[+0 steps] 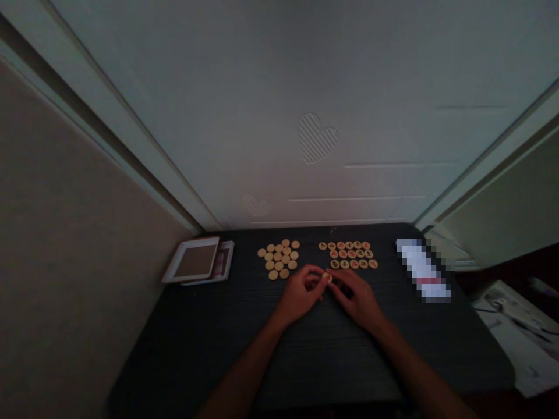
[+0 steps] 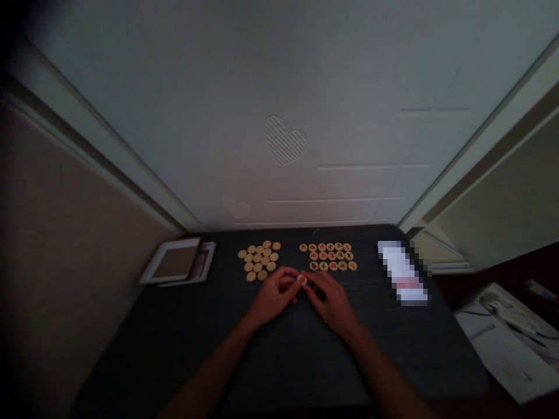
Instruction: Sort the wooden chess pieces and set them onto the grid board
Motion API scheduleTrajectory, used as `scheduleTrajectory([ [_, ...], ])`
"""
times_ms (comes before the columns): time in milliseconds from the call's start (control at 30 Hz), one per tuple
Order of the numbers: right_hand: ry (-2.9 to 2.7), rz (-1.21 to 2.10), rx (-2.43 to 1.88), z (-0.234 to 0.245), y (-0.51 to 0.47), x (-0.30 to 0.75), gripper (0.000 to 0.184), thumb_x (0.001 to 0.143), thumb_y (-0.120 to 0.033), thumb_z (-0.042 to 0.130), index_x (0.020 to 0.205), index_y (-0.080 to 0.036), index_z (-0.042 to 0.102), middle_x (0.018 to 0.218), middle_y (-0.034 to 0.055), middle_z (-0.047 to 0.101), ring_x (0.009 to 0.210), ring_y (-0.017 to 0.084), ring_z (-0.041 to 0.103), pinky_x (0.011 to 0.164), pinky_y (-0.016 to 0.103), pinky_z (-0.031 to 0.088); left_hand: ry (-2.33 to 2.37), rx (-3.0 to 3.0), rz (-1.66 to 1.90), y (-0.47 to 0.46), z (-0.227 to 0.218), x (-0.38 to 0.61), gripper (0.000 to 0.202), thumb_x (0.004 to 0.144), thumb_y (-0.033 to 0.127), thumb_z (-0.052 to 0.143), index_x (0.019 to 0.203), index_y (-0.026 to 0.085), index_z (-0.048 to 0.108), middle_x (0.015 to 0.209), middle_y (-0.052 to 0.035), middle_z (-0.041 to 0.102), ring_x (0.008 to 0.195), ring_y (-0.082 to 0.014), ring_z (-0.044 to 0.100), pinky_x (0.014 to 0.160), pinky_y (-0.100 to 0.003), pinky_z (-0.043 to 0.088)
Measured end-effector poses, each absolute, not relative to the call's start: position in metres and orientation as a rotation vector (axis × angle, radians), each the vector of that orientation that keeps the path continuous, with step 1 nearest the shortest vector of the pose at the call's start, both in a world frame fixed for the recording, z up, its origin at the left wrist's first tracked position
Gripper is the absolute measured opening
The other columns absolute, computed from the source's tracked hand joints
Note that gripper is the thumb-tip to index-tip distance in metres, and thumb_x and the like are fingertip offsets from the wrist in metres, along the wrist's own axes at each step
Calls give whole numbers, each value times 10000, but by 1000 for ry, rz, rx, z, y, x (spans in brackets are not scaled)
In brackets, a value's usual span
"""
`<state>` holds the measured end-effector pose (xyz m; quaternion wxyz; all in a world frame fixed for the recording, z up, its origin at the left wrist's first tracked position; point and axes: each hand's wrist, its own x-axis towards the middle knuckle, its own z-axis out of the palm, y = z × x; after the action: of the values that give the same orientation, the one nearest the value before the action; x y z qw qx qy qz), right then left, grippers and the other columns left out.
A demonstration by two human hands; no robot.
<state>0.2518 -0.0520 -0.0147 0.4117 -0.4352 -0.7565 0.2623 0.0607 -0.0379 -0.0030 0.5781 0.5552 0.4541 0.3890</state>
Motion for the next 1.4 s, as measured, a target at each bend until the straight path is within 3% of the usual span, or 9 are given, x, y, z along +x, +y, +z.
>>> scheduleTrajectory([
  [333, -1942, 685, -1101, -20, -51, 252, 366, 970, -309, 601, 1335, -287, 624, 1024, 59, 662, 790, 169, 637, 714, 303, 574, 1061, 1323, 903, -40, -2, 63, 287, 906, 444, 647, 1023, 189, 590, 826, -20, 737, 601, -119, 653, 586, -227, 500],
  [633, -1980, 659, -1098, -18, -51, 251, 394, 984, -268, 566, 1374, -312, 600, 1123, 72, 657, 973, 199, 652, 839, 336, 581, 1069, 1301, 921, -38, 1, 63, 304, 865, 442, 697, 992, 188, 589, 871, -37, 740, 618, -123, 652, 592, -238, 515],
  [900, -1935, 665, -1119, -17, -51, 252, 379, 980, -300, 570, 1358, -284, 588, 1095, 75, 656, 767, 165, 643, 733, 326, 592, 1064, 1300, 925, -37, -2, 62, 304, 889, 465, 668, 994, 191, 587, 824, -22, 728, 595, -116, 636, 575, -223, 479],
  [1167, -1929, 662, -1117, -15, -50, 252, 319, 974, -310, 572, 1285, -265, 627, 1035, 68, 667, 772, 166, 640, 715, 312, 577, 1072, 1338, 902, -38, -2, 61, 325, 901, 457, 659, 1072, 191, 582, 843, -27, 736, 620, -123, 634, 582, -230, 474],
  [1400, -1927, 662, -1121, -14, -52, 251, 265, 940, -355, 638, 1182, -254, 677, 894, 40, 657, 711, 159, 612, 627, 279, 543, 1060, 1341, 873, -40, -1, 60, 277, 904, 447, 654, 985, 185, 612, 870, -34, 739, 646, -130, 649, 617, -243, 504],
])
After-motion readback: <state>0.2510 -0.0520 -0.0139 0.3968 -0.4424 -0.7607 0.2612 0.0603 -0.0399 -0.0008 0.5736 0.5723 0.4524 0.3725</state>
